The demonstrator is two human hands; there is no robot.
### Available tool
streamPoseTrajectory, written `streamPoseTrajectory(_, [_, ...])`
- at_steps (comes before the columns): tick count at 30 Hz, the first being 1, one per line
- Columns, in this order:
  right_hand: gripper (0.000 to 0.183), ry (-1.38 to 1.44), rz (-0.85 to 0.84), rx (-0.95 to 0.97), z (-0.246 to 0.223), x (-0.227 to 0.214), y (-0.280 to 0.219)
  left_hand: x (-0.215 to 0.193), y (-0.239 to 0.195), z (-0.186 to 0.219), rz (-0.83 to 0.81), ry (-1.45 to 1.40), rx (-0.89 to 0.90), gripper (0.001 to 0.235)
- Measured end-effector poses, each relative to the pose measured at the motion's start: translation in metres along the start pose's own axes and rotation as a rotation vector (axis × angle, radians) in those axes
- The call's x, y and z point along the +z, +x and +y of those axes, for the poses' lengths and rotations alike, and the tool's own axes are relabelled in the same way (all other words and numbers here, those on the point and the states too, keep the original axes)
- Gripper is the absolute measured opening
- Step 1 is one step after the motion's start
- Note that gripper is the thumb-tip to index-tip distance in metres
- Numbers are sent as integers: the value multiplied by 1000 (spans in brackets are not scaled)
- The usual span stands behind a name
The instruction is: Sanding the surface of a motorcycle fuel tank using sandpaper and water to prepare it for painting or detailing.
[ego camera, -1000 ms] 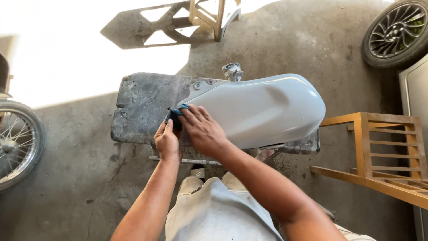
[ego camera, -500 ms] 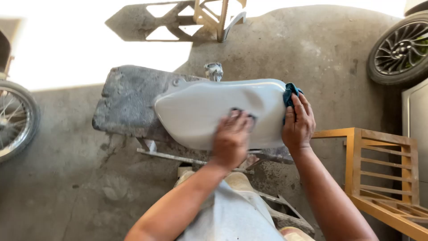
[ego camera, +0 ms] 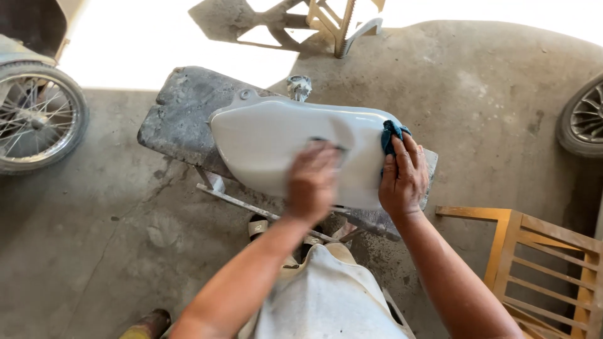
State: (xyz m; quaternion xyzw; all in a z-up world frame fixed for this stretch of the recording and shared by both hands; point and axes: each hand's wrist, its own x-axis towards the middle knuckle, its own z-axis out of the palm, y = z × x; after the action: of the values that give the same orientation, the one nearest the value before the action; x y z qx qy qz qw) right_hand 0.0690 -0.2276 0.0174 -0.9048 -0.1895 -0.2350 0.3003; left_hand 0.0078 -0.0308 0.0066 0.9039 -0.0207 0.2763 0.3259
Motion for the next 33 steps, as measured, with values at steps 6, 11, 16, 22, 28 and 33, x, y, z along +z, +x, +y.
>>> streamPoseTrajectory(6, [33, 43, -23, -35, -3, -8, 3, -20, -25, -39, 46, -38, 113, 33])
streamPoseTrajectory(11, [32, 62, -25, -72, 2, -7, 0, -50, -77, -130, 174, 237, -439, 30])
streamPoseTrajectory(16, [32, 85, -9, -60, 3, -4, 3, -6, -21, -10, 139, -15, -296, 30])
streamPoseTrajectory(22, [34, 113, 0, 2, 3, -1, 1, 9, 38, -1, -311, -23, 198, 34])
streamPoseTrajectory(28, [36, 206, 14, 117, 3, 4, -3, 19, 48, 4, -165, 88, -4, 32])
streamPoseTrajectory(33, [35, 303, 40, 139, 1, 3, -1, 17, 69, -23, -242, 11, 111, 35])
